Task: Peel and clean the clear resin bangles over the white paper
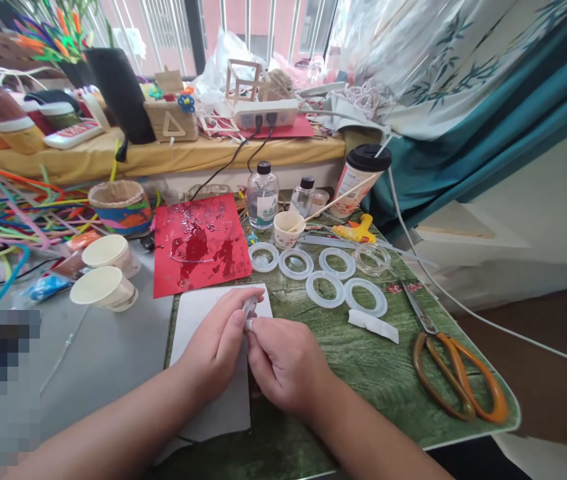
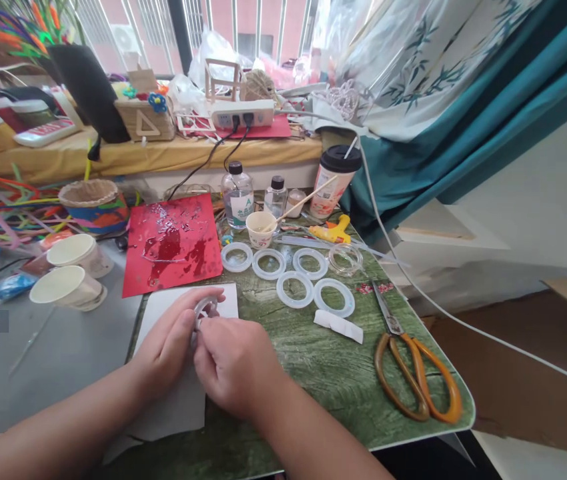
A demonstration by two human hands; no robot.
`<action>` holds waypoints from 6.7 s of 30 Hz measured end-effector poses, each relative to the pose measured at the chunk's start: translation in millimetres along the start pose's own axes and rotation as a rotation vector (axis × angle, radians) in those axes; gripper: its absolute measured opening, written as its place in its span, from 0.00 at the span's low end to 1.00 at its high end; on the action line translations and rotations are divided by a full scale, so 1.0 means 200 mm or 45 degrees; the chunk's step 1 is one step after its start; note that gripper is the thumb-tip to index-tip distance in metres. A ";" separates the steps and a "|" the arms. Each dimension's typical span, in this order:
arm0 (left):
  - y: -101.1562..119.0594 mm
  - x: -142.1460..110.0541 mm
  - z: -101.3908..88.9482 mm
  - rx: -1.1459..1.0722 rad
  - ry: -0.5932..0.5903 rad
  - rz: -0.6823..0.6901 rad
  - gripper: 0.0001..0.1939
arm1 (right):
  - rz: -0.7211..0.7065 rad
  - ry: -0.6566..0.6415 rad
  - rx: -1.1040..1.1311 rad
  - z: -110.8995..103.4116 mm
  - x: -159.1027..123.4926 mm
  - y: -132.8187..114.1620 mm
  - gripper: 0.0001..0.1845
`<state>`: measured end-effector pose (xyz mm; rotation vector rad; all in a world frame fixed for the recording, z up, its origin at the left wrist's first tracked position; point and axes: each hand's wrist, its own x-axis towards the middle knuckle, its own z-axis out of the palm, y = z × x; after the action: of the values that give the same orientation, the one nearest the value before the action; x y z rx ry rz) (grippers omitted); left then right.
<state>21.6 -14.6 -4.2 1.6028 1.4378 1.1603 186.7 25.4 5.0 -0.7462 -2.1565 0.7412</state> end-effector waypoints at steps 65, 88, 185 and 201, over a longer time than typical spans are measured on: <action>-0.01 0.05 0.01 -0.530 0.150 -0.293 0.21 | 0.042 -0.126 -0.111 0.04 0.07 0.02 0.15; 0.02 0.06 -0.02 -0.744 0.101 -0.458 0.22 | -0.311 -0.251 -0.133 0.06 0.04 0.00 0.15; -0.02 0.04 0.01 -0.626 -0.016 -0.513 0.28 | 0.360 -0.011 0.321 0.05 0.02 0.04 0.16; 0.01 -0.01 -0.02 -0.113 0.049 -0.166 0.22 | 0.039 -0.017 0.050 0.03 -0.01 -0.02 0.15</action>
<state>19.0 -18.0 -0.7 1.4115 1.4713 1.1684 182.1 20.4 4.1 -0.7570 -2.1409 0.8043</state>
